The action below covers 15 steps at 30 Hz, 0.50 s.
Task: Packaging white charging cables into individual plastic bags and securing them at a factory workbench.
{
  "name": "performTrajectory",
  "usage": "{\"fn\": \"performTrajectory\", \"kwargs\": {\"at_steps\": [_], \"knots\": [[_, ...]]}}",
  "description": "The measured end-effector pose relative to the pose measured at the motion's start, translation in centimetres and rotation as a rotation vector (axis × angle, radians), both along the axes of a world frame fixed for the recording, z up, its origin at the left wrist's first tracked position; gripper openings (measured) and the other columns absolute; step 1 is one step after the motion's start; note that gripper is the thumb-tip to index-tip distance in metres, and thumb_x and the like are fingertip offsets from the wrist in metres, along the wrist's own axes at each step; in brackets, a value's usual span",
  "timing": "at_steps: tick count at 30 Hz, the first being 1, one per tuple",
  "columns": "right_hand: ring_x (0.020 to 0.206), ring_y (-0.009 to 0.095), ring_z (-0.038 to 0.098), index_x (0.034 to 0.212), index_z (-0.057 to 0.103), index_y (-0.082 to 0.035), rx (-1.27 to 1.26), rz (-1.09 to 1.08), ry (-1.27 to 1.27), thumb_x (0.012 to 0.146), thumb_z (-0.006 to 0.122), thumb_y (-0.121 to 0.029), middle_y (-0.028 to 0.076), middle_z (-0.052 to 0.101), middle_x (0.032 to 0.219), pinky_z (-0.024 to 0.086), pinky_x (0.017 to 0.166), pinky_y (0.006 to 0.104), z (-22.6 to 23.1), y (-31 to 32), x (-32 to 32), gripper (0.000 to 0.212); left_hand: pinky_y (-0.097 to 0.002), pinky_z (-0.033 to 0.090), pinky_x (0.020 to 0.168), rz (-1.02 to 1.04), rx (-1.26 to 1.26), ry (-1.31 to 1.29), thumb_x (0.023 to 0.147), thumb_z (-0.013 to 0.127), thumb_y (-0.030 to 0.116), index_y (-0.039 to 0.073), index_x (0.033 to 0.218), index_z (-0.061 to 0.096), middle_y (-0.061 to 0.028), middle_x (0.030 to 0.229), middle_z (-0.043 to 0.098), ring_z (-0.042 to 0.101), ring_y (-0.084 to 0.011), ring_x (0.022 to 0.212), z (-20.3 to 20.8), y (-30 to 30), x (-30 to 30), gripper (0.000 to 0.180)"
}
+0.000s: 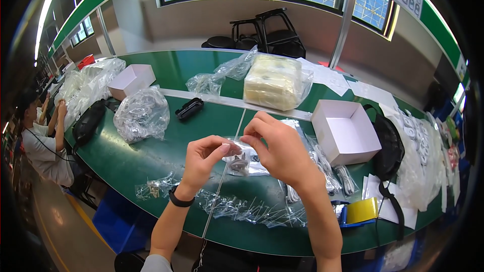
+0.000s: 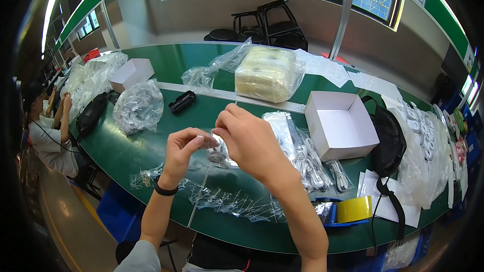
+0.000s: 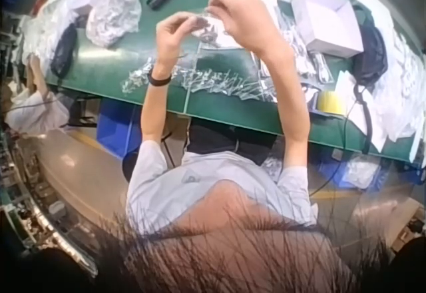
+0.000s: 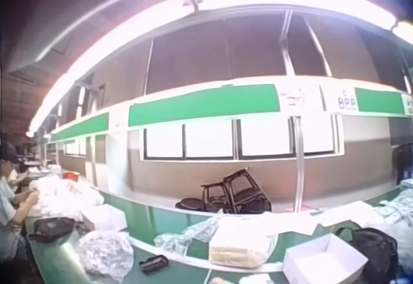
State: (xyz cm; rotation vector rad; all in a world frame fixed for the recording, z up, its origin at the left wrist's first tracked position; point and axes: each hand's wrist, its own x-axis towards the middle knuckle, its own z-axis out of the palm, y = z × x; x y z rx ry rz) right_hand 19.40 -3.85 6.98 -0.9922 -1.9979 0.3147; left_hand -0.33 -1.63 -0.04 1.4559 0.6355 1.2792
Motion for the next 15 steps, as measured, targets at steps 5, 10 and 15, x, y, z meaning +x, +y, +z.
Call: {"fn": "performTrajectory", "kwargs": {"at_steps": [5, 10, 15], "knots": [[0.076, 0.036, 0.061, 0.087, 0.059, 0.001, 0.088, -0.012, -0.081, 0.089, 0.066, -0.006, 0.014, 0.060, 0.086, 0.049, 0.067, 0.0408, -0.2, -0.3, -0.7, 0.010, -0.0270, 0.055, 0.081, -0.007, 0.108, -0.118, 0.094, 0.065, 0.002, -0.007, 0.100, 0.070, -0.0094, 0.093, 0.074, 0.070, -0.0157, 0.086, 0.1, -0.1, 0.5, 0.012], [0.076, 0.037, 0.063, 0.086, 0.060, 0.000, 0.070, -0.067, -0.176, 0.091, 0.065, -0.010, 0.015, 0.064, 0.084, 0.050, 0.067, 0.0418, 0.1, -0.9, -0.5, 0.012, -0.0251, 0.054, 0.077, 0.155, 0.124, 0.056, 0.089, 0.070, 0.001, -0.004, 0.094, 0.073, -0.0075, 0.089, 0.073, 0.069, -0.0136, 0.082, -0.5, 0.1, 0.1, 0.007], [0.078, 0.036, 0.066, 0.092, 0.065, -0.001, -0.088, -0.101, -0.220, 0.091, 0.065, -0.016, 0.018, 0.068, 0.085, 0.052, 0.069, 0.0403, 0.7, -1.4, -0.4, 0.015, -0.0241, 0.054, 0.075, 0.290, 0.230, 0.175, 0.088, 0.071, 0.000, -0.004, 0.091, 0.073, -0.0087, 0.086, 0.073, 0.069, -0.0132, 0.082, 0.3, -0.7, 0.6, 0.005]]}}
